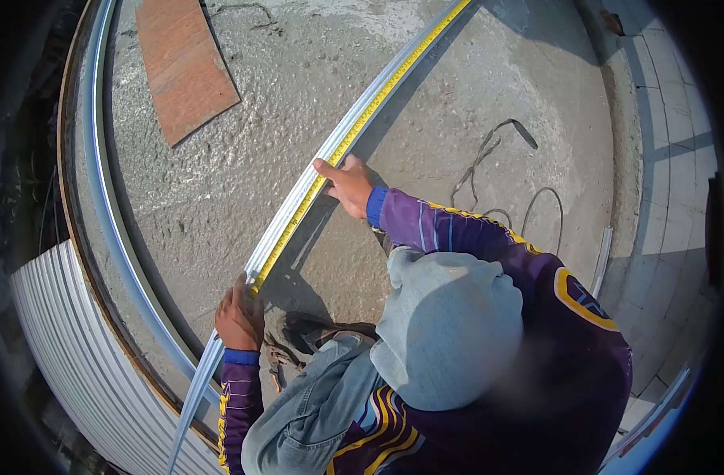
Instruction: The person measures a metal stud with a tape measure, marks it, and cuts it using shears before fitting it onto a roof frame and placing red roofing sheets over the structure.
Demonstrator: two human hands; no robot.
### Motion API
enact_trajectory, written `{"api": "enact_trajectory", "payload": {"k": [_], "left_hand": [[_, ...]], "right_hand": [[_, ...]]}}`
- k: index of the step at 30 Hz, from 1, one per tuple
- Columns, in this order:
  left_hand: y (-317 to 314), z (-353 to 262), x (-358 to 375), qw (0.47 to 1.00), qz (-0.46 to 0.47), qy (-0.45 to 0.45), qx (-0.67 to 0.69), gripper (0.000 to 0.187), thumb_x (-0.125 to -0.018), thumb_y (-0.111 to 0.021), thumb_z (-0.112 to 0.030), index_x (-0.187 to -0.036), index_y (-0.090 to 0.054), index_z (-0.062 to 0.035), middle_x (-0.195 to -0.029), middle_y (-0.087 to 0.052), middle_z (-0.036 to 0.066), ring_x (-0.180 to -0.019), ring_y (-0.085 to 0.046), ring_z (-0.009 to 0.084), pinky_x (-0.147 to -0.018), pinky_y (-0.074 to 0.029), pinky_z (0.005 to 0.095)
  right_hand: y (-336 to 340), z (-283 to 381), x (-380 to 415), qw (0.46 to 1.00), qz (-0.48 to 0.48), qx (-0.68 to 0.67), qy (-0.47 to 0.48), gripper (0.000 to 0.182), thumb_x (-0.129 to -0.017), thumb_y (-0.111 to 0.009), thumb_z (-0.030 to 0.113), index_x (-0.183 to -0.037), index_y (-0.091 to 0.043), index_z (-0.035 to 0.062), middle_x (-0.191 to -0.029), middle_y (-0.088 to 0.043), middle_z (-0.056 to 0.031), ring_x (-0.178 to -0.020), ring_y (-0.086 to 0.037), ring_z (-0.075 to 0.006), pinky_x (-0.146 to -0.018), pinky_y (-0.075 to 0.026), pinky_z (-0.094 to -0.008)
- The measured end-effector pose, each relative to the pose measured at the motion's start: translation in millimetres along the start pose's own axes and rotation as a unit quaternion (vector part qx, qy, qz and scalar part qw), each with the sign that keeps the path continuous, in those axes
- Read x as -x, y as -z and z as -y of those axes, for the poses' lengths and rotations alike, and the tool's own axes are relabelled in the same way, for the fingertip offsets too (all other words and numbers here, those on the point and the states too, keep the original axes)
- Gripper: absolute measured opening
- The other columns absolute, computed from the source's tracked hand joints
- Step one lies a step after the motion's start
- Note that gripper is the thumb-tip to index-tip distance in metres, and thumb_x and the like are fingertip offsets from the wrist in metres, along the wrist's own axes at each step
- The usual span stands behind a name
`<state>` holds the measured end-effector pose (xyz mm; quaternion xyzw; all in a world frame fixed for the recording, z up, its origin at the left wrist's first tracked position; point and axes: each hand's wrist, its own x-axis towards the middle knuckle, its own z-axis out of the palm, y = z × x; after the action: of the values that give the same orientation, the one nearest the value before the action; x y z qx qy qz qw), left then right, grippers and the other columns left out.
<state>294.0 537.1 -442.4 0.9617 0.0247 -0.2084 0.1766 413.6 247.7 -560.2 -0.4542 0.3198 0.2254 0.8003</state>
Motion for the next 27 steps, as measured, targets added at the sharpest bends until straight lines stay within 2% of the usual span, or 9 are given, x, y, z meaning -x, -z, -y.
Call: {"api": "enact_trajectory", "payload": {"k": [5, 6, 11, 13, 17, 19, 22, 25, 27], "left_hand": [[-3, -25, -32, 0.99, -0.001, -0.136, -0.039, 0.056, -0.076, -0.071, -0.017, -0.128, -0.054, -0.0081, -0.098, -0.063, 0.014, -0.084, -0.063, 0.0312, -0.077, -0.05, 0.0438], [-1, -32, -38, 0.99, 0.066, -0.108, -0.063, 0.057, -0.075, -0.071, -0.018, -0.127, -0.052, -0.0064, -0.111, -0.059, 0.016, -0.1, -0.059, 0.0335, -0.084, -0.048, 0.0454], [0, -73, -77, 0.969, 0.114, -0.162, -0.15, 0.063, -0.075, -0.074, -0.022, -0.129, -0.047, -0.0019, -0.126, -0.051, 0.019, -0.117, -0.05, 0.0383, -0.094, -0.044, 0.0472], [-3, -88, -112, 0.958, 0.059, -0.274, 0.061, 0.064, -0.078, -0.074, -0.028, -0.129, -0.048, -0.0011, -0.127, -0.051, 0.021, -0.118, -0.05, 0.0404, -0.098, -0.043, 0.048], [-32, -152, -202, 0.948, 0.039, -0.276, 0.152, 0.057, -0.085, -0.069, -0.037, -0.124, -0.056, 0.0027, -0.119, -0.058, 0.026, -0.112, -0.056, 0.043, -0.097, -0.044, 0.0468], [-55, -195, -251, 0.958, 0.079, -0.189, 0.2, 0.059, -0.085, -0.067, -0.041, -0.122, -0.06, 0.0041, -0.113, -0.063, 0.028, -0.105, -0.062, 0.0418, -0.094, -0.047, 0.045], [-79, -244, -298, 0.95, 0.132, -0.153, 0.237, 0.058, -0.083, -0.066, -0.042, -0.115, -0.065, 0.0059, -0.107, -0.066, 0.029, -0.097, -0.067, 0.0401, -0.089, -0.05, 0.0427], [-88, -268, -305, 0.932, 0.198, -0.028, 0.302, 0.057, -0.077, -0.067, -0.04, -0.108, -0.068, 0.0076, -0.102, -0.069, 0.028, -0.091, -0.069, 0.0362, -0.086, -0.05, 0.0397], [-71, -279, -296, 0.918, 0.178, 0.081, 0.345, 0.056, -0.072, -0.068, -0.037, -0.1, -0.069, 0.0116, -0.098, -0.069, 0.027, -0.087, -0.068, 0.0334, -0.082, -0.05, 0.0393]], "right_hand": [[-4, 4, 4, 1.0, -0.009, -0.01, 0.001, 0.064, -0.084, -0.078, 0.029, -0.123, -0.036, 0.0011, -0.126, -0.051, -0.0187, -0.123, -0.048, -0.0299, -0.103, -0.035, -0.0611], [-4, 5, 5, 1.0, -0.013, -0.007, -0.003, 0.064, -0.084, -0.078, 0.03, -0.123, -0.037, 0.0012, -0.125, -0.051, -0.0185, -0.12, -0.05, -0.0287, -0.1, -0.039, -0.0589], [-9, 2, 7, 0.998, -0.054, -0.011, -0.009, 0.059, -0.083, -0.079, 0.031, -0.118, -0.042, 0.0019, -0.119, -0.054, -0.0166, -0.112, -0.055, -0.0245, -0.089, -0.049, -0.0485], [-11, 3, 11, 0.999, -0.044, -0.016, 0.002, 0.053, -0.084, -0.078, 0.031, -0.113, -0.046, 0.0021, -0.112, -0.058, -0.0142, -0.107, -0.059, -0.0224, -0.083, -0.052, -0.0419], [-14, -5, 6, 0.994, -0.109, -0.008, 0.009, 0.053, -0.086, -0.075, 0.026, -0.123, -0.047, 0.0006, -0.109, -0.063, -0.012, -0.097, -0.062, -0.0199, -0.076, -0.052, -0.0345], [-16, 1, 10, 0.996, -0.083, 0.028, 0.032, 0.055, -0.087, -0.073, 0.023, -0.13, -0.046, 0.0008, -0.112, -0.063, -0.0132, -0.093, -0.064, -0.0202, -0.074, -0.052, -0.0329], [-13, 6, 8, 0.994, -0.083, 0.058, -0.051, 0.057, -0.087, -0.072, 0.025, -0.128, -0.045, -0.0038, -0.111, -0.062, -0.016, -0.091, -0.063, -0.021, -0.073, -0.053, -0.034], [-21, 15, 18, 0.977, -0.153, 0.148, -0.016, 0.059, -0.087, -0.072, 0.03, -0.125, -0.046, -0.0053, -0.106, -0.062, -0.0171, -0.089, -0.063, -0.0203, -0.072, -0.053, -0.0337], [-14, 9, 13, 0.988, -0.106, 0.108, -0.03, 0.059, -0.087, -0.072, 0.034, -0.122, -0.046, -0.0053, -0.104, -0.061, -0.0181, -0.087, -0.063, -0.0206, -0.072, -0.053, -0.0336]]}}
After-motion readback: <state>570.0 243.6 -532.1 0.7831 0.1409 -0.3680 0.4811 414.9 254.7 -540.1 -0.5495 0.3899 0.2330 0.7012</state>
